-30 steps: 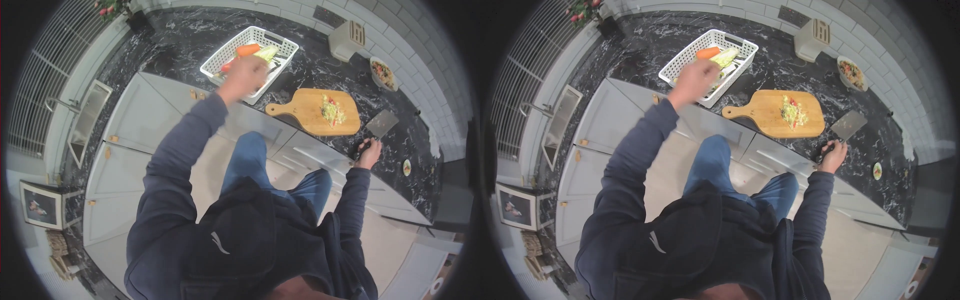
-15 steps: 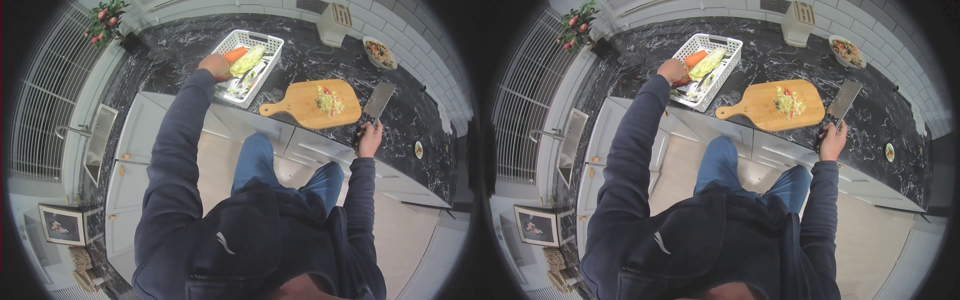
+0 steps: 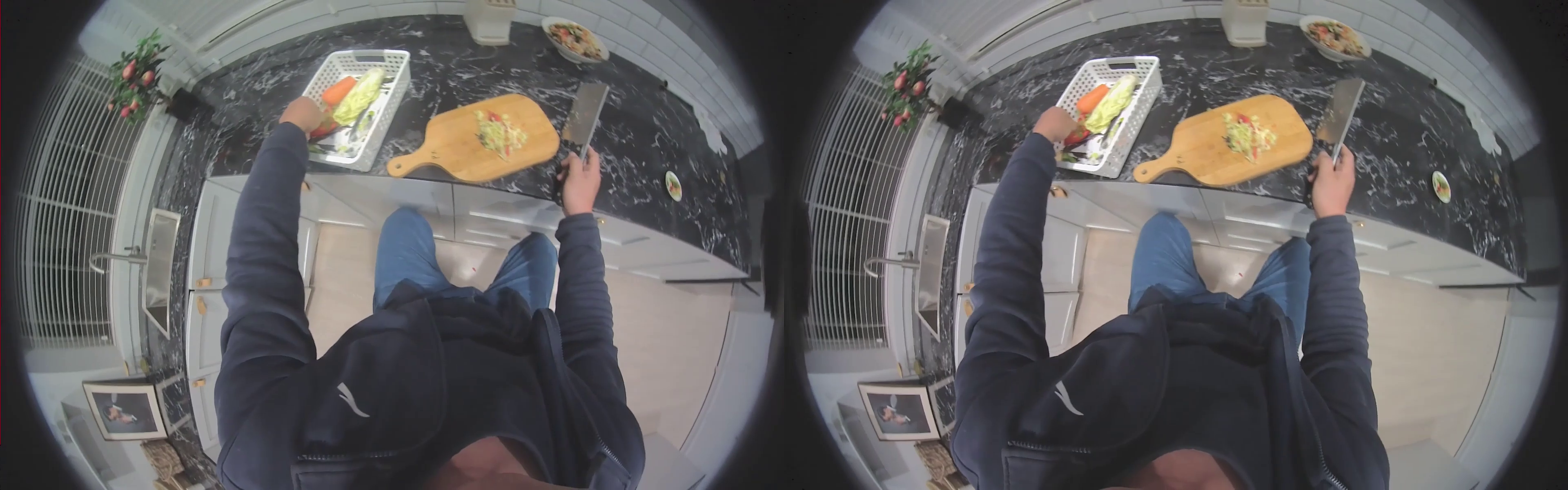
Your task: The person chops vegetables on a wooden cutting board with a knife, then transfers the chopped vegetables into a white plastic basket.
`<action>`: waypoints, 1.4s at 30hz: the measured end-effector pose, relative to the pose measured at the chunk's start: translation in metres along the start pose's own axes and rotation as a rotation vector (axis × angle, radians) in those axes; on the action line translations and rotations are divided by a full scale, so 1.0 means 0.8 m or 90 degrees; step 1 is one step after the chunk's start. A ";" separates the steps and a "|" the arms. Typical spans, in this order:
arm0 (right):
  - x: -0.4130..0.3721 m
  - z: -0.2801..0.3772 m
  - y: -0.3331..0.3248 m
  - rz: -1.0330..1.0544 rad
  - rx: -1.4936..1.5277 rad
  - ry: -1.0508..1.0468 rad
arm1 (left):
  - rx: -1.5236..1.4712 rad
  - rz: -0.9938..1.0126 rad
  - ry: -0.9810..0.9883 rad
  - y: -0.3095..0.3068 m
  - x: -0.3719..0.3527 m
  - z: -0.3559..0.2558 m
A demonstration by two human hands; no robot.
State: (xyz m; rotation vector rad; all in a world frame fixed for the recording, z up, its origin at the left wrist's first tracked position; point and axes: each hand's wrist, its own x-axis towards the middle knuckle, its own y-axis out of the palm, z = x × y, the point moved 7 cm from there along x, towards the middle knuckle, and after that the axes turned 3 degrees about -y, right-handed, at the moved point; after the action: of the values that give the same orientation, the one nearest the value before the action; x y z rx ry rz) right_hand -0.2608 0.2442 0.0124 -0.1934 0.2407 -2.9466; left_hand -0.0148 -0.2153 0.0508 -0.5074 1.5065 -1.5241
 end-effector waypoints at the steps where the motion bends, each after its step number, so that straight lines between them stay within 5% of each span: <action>1: -0.001 0.000 -0.002 -0.005 0.004 0.006 | -0.029 0.003 -0.017 -0.001 -0.004 -0.003; 12: 0.000 0.000 -0.005 0.001 0.012 0.023 | -0.096 -0.048 -0.042 -0.036 -0.044 -0.010; 15: 0.000 -0.003 -0.004 0.003 0.012 0.029 | -0.217 -0.172 0.056 -0.064 -0.046 -0.005; 25: -0.001 -0.012 0.006 -0.001 0.011 -0.013 | -0.422 -0.235 0.288 -0.126 -0.139 -0.115; 30: -0.031 0.021 0.001 -0.021 0.075 0.007 | -0.517 -0.284 0.324 -0.047 -0.182 -0.197; 33: -0.063 0.057 0.003 0.009 0.103 0.006 | -0.421 -0.429 0.475 0.021 -0.196 -0.231; 42: -0.114 0.078 0.059 0.410 -0.014 -0.052 | -0.424 -0.424 0.379 0.047 -0.203 -0.212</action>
State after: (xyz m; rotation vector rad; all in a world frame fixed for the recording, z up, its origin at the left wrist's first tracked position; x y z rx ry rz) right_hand -0.1552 0.2057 0.0551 -0.1935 0.2632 -2.2947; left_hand -0.0576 0.0182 0.0353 -1.0878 2.5151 -1.7253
